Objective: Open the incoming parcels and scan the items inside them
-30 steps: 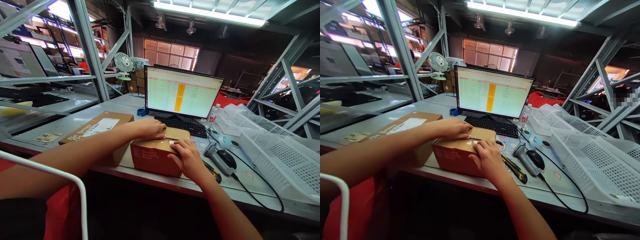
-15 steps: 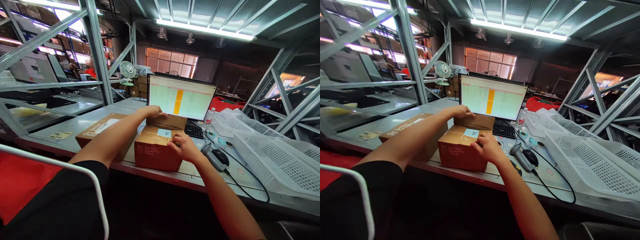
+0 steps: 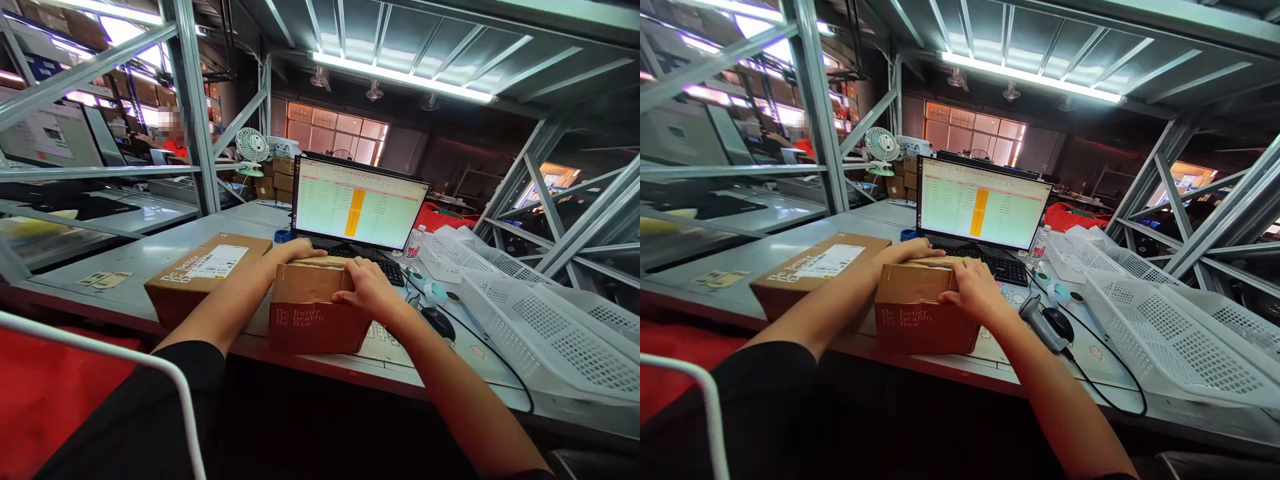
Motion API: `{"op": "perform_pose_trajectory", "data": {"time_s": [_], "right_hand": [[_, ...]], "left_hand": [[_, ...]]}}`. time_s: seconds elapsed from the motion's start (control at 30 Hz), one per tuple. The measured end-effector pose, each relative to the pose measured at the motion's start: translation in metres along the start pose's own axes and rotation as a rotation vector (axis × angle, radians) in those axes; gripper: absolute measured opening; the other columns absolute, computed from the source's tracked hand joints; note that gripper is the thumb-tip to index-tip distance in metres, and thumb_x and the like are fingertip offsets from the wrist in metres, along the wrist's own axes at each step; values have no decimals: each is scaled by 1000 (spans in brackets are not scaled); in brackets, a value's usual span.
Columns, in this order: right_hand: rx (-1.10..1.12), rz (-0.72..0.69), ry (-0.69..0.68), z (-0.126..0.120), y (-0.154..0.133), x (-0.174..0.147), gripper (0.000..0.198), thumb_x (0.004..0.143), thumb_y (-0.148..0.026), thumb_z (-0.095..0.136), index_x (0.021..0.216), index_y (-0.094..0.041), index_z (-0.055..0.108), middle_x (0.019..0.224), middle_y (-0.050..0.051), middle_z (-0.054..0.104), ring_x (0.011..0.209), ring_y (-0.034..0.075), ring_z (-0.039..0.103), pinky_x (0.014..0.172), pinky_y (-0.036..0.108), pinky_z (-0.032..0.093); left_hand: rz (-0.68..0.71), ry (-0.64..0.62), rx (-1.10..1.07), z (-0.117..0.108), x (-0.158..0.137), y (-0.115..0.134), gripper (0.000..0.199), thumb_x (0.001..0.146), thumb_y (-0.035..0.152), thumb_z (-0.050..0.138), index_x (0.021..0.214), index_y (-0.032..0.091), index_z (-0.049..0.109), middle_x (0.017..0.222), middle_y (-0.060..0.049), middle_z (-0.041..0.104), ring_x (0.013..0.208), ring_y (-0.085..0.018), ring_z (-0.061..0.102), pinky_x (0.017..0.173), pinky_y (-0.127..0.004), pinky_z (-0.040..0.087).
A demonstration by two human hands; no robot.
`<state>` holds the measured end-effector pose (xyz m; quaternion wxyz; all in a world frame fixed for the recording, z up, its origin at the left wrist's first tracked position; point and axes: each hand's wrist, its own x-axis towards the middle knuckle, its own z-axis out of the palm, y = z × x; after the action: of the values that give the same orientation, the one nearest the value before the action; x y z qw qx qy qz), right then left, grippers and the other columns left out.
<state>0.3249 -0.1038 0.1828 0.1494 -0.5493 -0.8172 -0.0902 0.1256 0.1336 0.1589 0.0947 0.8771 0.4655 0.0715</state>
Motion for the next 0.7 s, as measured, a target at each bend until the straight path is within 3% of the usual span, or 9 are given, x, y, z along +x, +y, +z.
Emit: {"op": "perform_pose_trajectory", "data": {"time_s": [0.1,0.17,0.23,0.3,0.37,0.47,0.53,0.6,0.7], "right_hand": [[-186,-67,266,2,-21,-34,8,97,-17,70,102,-23,67,105,12,68,97,30,60,86,42,50],[-238,-125,331,14,-32,-63,19,97,-7,59,94,-24,66,95,11,67,86,27,59,77,40,49],[-203,-181,344,31,-40,-90,20,100,-9,56,95,-23,69,94,12,68,83,27,60,74,40,51],[-124,-225,347,43,-42,-110,18,103,-20,57,110,-19,73,103,16,72,90,30,64,78,44,57],[-3,-264,302,38,-36,-118,28,106,-27,56,124,-15,74,114,19,74,100,33,68,83,46,60],[353,-251,135,1,-6,-105,30,108,-29,54,127,-20,76,113,12,78,99,25,73,85,39,62],[589,-151,81,-27,21,-80,31,106,-29,53,126,-23,77,107,7,80,94,20,75,84,33,62],[697,-58,78,-40,45,-49,36,101,-25,52,125,-21,78,108,7,81,99,20,76,87,34,62],[702,-58,-87,-27,60,-4,40,91,-19,52,115,-22,83,110,5,82,108,21,74,101,39,59]], "left_hand": [[-44,-16,-4,0,0,0,77,91,87,48,95,18,83,89,-18,77,89,-35,73,78,-40,55],[-27,2,7,1,0,2,75,94,84,46,93,18,82,85,-17,77,86,-34,73,74,-39,55],[-26,-5,27,0,-4,5,72,97,80,45,90,18,82,82,-16,76,84,-32,73,73,-38,54],[-16,25,67,-4,-14,13,67,98,76,51,84,17,80,80,-16,76,82,-31,73,74,-37,54],[31,152,112,-12,-30,27,61,101,68,55,89,13,79,88,-17,77,91,-31,73,85,-38,55],[143,419,155,-28,-64,53,54,111,49,40,122,7,72,129,-21,72,130,-34,61,116,-47,42],[234,498,164,-36,-87,69,48,113,34,31,137,11,65,146,-17,63,145,-31,48,127,-48,29],[352,424,154,-36,-106,79,41,106,21,38,130,20,71,139,-8,69,138,-24,55,123,-39,35],[486,73,62,-28,-128,82,41,89,7,48,105,27,80,114,0,78,109,-19,70,104,-29,50]]}}
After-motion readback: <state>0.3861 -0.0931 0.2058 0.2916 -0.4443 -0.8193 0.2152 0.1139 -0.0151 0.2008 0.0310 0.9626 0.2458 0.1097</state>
